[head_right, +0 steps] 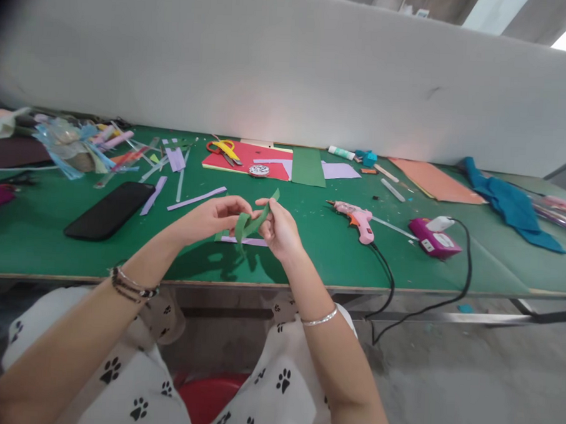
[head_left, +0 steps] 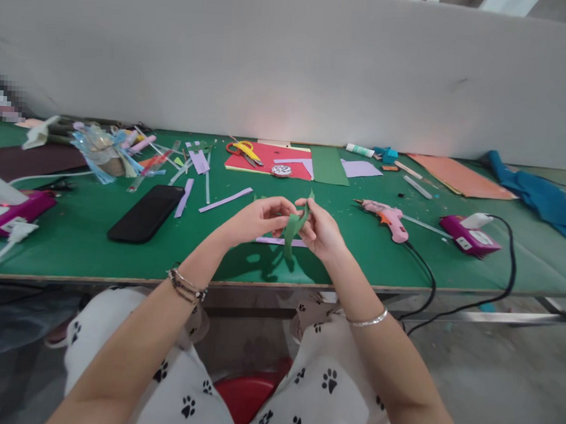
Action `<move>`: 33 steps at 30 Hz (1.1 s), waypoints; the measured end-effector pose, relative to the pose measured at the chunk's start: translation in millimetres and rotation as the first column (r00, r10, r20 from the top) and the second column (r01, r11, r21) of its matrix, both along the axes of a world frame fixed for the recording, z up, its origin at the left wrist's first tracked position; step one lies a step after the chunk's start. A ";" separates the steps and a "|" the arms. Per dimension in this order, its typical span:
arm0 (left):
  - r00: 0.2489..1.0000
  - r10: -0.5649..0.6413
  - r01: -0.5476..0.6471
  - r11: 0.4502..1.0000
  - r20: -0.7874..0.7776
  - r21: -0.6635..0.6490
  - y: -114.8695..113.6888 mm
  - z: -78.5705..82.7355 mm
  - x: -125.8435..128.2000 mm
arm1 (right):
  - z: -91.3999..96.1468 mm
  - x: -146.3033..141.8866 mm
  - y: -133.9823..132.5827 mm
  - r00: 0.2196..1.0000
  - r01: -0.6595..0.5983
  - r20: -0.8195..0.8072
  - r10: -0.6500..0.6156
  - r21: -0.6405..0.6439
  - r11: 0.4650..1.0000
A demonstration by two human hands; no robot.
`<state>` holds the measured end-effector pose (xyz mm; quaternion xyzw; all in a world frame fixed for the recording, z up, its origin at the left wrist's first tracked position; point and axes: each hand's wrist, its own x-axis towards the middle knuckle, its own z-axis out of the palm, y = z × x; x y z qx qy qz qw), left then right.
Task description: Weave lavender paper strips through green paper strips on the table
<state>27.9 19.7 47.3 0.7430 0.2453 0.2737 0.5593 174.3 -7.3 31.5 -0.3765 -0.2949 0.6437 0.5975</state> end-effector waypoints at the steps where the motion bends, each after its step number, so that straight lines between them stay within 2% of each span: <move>1: 1.000 -0.001 0.001 1.000 -0.020 0.022 -0.2 0.6 1.2 | -0.2 0.0 -0.3 1.000 0.007 0.026 -0.008 0.010 1.000; 5: 0.993 -0.018 0.036 0.988 -0.119 0.150 -2.9 3.4 3.4 | 1.5 -0.7 -2.3 0.991 0.057 0.122 -0.059 0.024 0.998; 7: 0.990 0.029 0.001 0.975 -0.136 0.221 -3.9 4.2 4.1 | 2.1 -0.6 -2.6 0.986 0.066 0.149 -0.071 0.036 0.997; 9: 0.991 0.069 -0.045 0.977 -0.112 0.208 -3.1 4.3 4.5 | 1.7 0.1 -2.0 0.983 0.069 0.167 -0.075 0.041 0.997; 11: 0.992 0.120 -0.115 0.988 -0.046 0.107 0.0 4.2 4.7 | 0.4 1.5 -0.9 0.980 0.080 0.180 -0.087 0.044 0.996; 13: 0.975 0.220 -0.219 0.975 0.025 -0.040 4.8 4.5 4.7 | -1.3 3.2 0.2 0.977 0.097 0.184 -0.110 0.079 0.992; 16: 0.916 0.398 -0.377 0.896 0.046 -0.235 12.9 5.5 4.3 | -3.1 5.5 0.9 0.971 0.089 0.202 -0.129 0.197 0.976; 19: 0.869 0.495 -0.463 0.821 0.014 -0.335 19.4 4.8 2.5 | -4.1 7.7 0.5 0.957 0.045 0.260 -0.128 0.303 0.952; 23: 0.849 0.527 -0.452 0.763 0.041 -0.462 24.6 1.1 -1.7 | -5.9 12.1 0.3 0.949 -0.002 0.285 -0.132 0.428 0.904; 26: 0.858 0.507 -0.397 0.755 0.081 -0.522 25.3 0.0 -2.3 | -8.0 16.4 1.1 0.951 -0.105 0.302 -0.068 0.521 0.847; 29: 0.884 0.458 -0.329 0.751 0.093 -0.572 23.6 2.5 1.6 | -9.0 20.0 0.6 0.878 -0.288 0.478 -0.031 0.578 0.764; 33: 0.890 0.451 -0.307 0.705 0.069 -0.640 21.1 8.6 9.2 | -5.4 21.5 -4.6 0.627 -0.482 0.762 -0.163 0.544 0.687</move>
